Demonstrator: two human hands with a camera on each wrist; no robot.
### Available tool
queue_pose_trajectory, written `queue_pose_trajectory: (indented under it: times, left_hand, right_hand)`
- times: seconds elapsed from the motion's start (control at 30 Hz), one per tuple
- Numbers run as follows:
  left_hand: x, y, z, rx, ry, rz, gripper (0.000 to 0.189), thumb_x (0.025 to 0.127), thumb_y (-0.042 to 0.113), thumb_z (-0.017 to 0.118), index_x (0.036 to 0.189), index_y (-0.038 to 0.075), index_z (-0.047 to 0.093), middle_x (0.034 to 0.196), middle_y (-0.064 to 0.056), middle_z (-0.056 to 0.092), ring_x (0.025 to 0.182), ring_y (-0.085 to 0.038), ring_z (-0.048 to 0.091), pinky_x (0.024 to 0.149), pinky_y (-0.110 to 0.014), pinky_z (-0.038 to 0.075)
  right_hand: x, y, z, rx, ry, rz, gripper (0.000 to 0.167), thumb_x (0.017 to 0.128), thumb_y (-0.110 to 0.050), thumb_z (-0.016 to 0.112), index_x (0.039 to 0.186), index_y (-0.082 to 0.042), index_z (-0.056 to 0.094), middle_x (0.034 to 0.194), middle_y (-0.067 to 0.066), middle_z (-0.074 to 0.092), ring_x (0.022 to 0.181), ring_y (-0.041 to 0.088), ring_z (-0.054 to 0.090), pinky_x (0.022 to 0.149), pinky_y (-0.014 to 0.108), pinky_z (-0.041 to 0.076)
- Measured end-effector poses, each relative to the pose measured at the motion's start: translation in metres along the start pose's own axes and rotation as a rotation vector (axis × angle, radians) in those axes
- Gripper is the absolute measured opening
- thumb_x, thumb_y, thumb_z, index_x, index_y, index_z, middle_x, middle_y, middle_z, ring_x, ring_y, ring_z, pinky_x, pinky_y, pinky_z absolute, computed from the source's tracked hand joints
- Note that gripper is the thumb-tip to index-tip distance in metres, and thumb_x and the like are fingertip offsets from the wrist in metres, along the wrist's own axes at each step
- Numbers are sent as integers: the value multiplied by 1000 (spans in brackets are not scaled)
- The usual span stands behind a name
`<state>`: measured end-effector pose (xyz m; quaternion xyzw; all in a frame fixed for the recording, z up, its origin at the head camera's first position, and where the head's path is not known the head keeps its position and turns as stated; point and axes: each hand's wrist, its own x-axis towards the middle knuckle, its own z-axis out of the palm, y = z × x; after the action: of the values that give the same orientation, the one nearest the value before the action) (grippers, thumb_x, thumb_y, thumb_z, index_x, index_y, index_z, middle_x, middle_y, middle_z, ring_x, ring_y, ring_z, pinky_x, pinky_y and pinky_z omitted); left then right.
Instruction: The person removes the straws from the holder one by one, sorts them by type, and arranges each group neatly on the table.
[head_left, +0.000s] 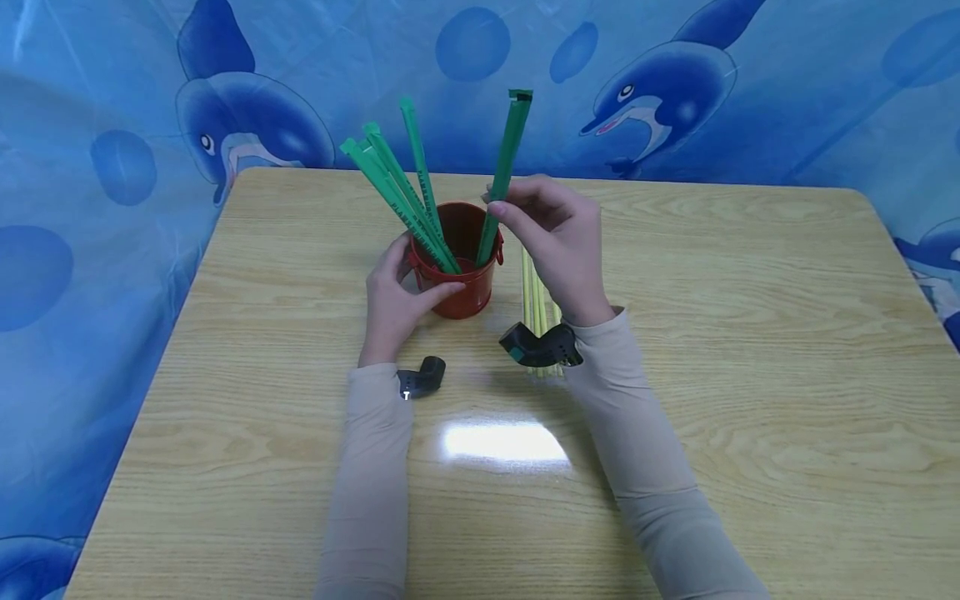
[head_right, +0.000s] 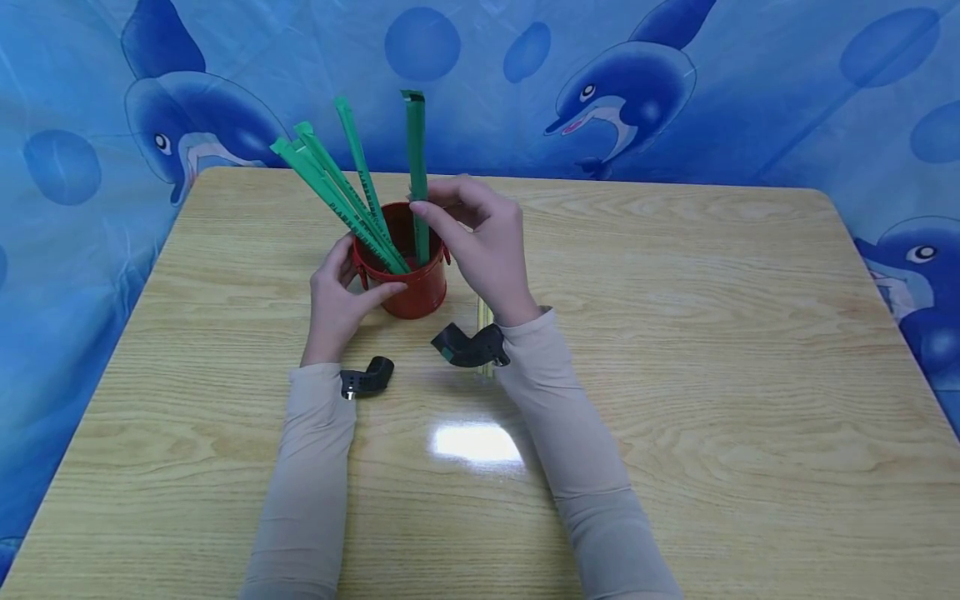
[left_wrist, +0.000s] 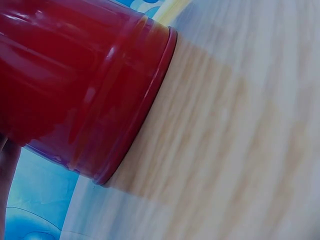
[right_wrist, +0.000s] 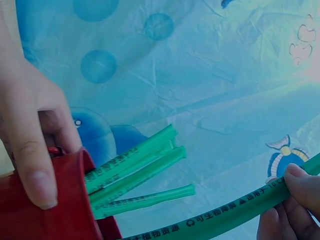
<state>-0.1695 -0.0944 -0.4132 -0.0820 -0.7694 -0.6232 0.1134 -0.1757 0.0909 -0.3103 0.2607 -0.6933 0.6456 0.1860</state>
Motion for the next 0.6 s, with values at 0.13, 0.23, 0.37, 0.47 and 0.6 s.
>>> queue_pose_trajectory:
  times: [0.13,0.23,0.37,0.47,0.6]
  left_hand:
    - [0,1,0,-3,3,-1,69,73,20,83,133,11,50,129,-2,57,118,-14,54,101,-36,42]
    - [-1,1,0,-9,5,5,69,72,19,83,133,11,51,129,-3,57,117,-14,54,101,-35,42]
    - [0,1,0,-14,4,10,70,72,18,84,133,11,51,129,-3,57,117,-14,54,101,-34,42]
    - [0,1,0,-14,4,12,70,71,17,84,133,11,51,129,-3,57,118,-13,53,101,-33,42]
    - [0,0,0,-13,3,13,69,72,17,84,133,11,51,129,-2,57,118,-13,53,101,-34,42]
  right_hand:
    - [0,-4,-4,4,14,-14,15,87,5,62,99,14,65,94,16,69,86,25,67,82,39,54]
    - [1,-7,-7,15,23,-30,14,87,6,62,98,14,65,95,15,69,87,24,67,83,39,54]
    - [1,-11,-10,36,42,-55,14,86,8,62,98,14,64,96,12,70,89,24,67,84,40,53]
    - [1,-13,-11,45,61,-72,14,85,10,62,98,15,64,95,10,70,90,24,67,85,41,53]
    - [1,-17,-12,69,89,-84,13,84,12,61,97,15,64,94,6,70,90,24,67,84,41,53]
